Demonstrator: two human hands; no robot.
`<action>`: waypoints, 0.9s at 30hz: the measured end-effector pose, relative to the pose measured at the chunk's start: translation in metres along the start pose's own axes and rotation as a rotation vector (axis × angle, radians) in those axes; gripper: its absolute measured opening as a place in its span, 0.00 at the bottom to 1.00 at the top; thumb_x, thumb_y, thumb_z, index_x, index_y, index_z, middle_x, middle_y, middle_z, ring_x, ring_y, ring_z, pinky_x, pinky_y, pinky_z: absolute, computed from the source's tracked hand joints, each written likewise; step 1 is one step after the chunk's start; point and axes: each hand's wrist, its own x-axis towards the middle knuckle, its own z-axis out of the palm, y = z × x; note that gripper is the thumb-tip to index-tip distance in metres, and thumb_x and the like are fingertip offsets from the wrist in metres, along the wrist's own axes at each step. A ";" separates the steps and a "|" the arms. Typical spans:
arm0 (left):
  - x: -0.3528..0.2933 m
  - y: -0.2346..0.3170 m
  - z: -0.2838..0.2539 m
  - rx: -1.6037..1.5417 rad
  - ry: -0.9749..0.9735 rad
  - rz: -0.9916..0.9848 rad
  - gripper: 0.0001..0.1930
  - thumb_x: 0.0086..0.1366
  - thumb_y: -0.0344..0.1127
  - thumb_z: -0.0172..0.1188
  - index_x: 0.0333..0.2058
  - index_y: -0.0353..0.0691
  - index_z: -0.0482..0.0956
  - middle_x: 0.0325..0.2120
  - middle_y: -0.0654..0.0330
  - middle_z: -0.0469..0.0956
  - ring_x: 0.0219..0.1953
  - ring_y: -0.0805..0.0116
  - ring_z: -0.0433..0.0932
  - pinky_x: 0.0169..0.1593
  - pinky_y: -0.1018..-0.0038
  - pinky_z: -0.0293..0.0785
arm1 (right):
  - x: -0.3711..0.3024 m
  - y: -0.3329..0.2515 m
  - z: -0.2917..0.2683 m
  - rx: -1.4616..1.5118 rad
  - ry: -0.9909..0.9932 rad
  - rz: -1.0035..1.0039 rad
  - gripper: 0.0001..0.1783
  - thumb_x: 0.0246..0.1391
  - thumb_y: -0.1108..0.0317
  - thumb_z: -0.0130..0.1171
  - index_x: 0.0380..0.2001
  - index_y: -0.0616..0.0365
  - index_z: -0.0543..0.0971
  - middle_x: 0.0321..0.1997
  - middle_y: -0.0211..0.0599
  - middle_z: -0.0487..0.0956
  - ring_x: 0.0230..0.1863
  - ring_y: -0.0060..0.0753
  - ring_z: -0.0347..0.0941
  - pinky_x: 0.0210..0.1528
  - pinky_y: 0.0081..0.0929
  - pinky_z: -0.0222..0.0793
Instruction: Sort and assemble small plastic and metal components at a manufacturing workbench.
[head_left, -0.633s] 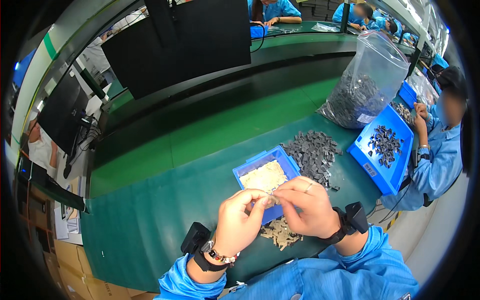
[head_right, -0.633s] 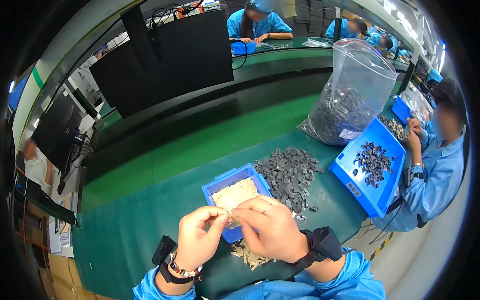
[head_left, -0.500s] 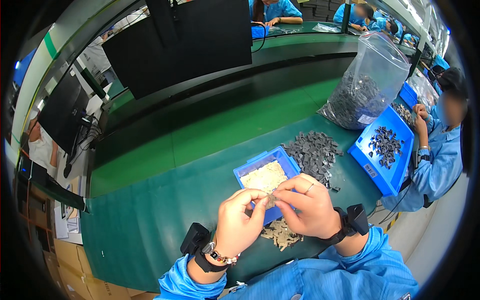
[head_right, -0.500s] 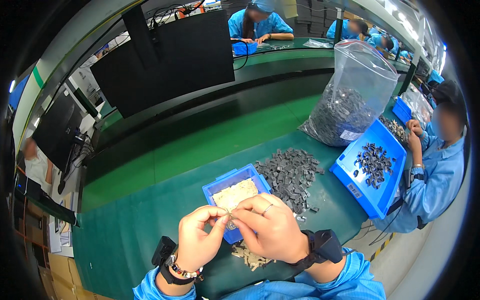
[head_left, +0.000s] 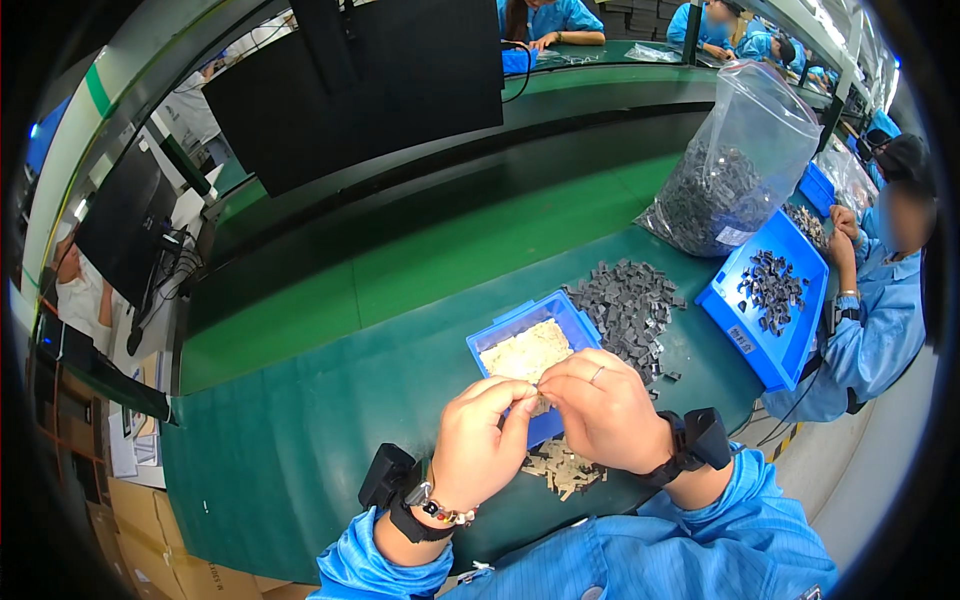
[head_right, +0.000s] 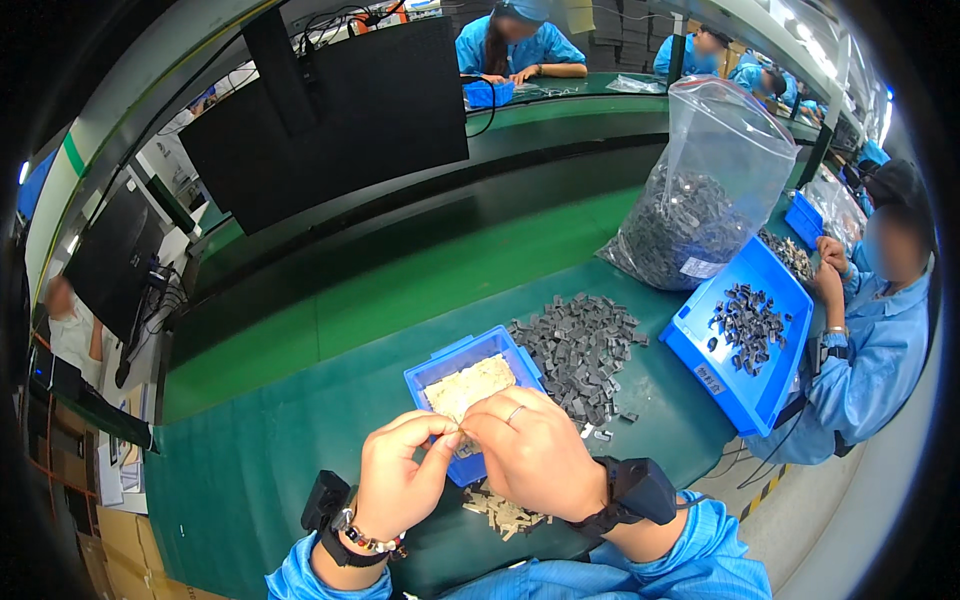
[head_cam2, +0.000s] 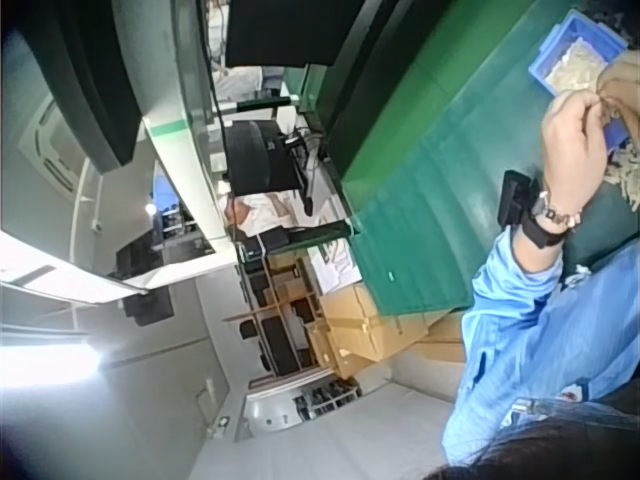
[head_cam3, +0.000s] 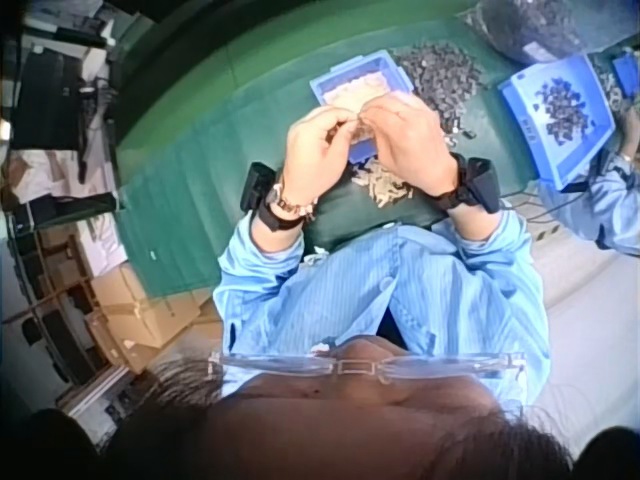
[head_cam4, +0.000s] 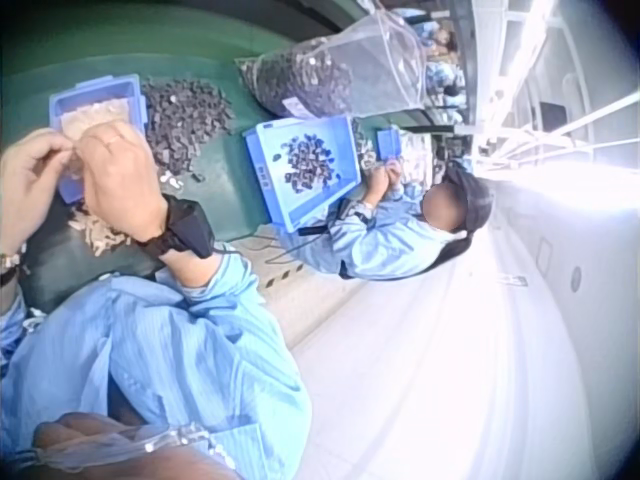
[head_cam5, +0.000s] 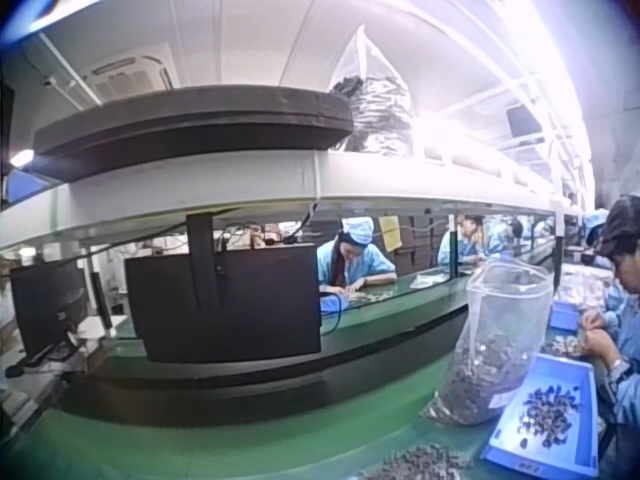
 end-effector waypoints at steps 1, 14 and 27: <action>0.000 0.000 0.000 0.002 -0.011 -0.009 0.03 0.59 0.21 0.61 0.32 0.31 0.81 0.27 0.55 0.81 0.27 0.71 0.78 0.33 0.77 0.74 | -0.001 0.001 0.001 -0.003 0.001 0.020 0.08 0.42 0.80 0.61 0.30 0.61 0.79 0.33 0.39 0.79 0.36 0.43 0.76 0.40 0.37 0.73; 0.003 -0.001 -0.002 0.031 0.040 -0.072 0.03 0.59 0.23 0.61 0.32 0.33 0.82 0.26 0.57 0.81 0.25 0.71 0.76 0.31 0.77 0.72 | -0.001 0.014 -0.001 0.138 0.052 0.139 0.11 0.46 0.80 0.61 0.35 0.62 0.83 0.30 0.43 0.81 0.34 0.46 0.78 0.38 0.36 0.75; 0.003 0.001 -0.001 0.031 0.013 -0.047 0.04 0.58 0.25 0.64 0.34 0.34 0.83 0.28 0.56 0.83 0.28 0.70 0.80 0.32 0.77 0.73 | -0.002 0.008 -0.002 0.388 -0.082 0.332 0.05 0.48 0.78 0.62 0.31 0.61 0.82 0.29 0.42 0.81 0.33 0.42 0.78 0.37 0.32 0.73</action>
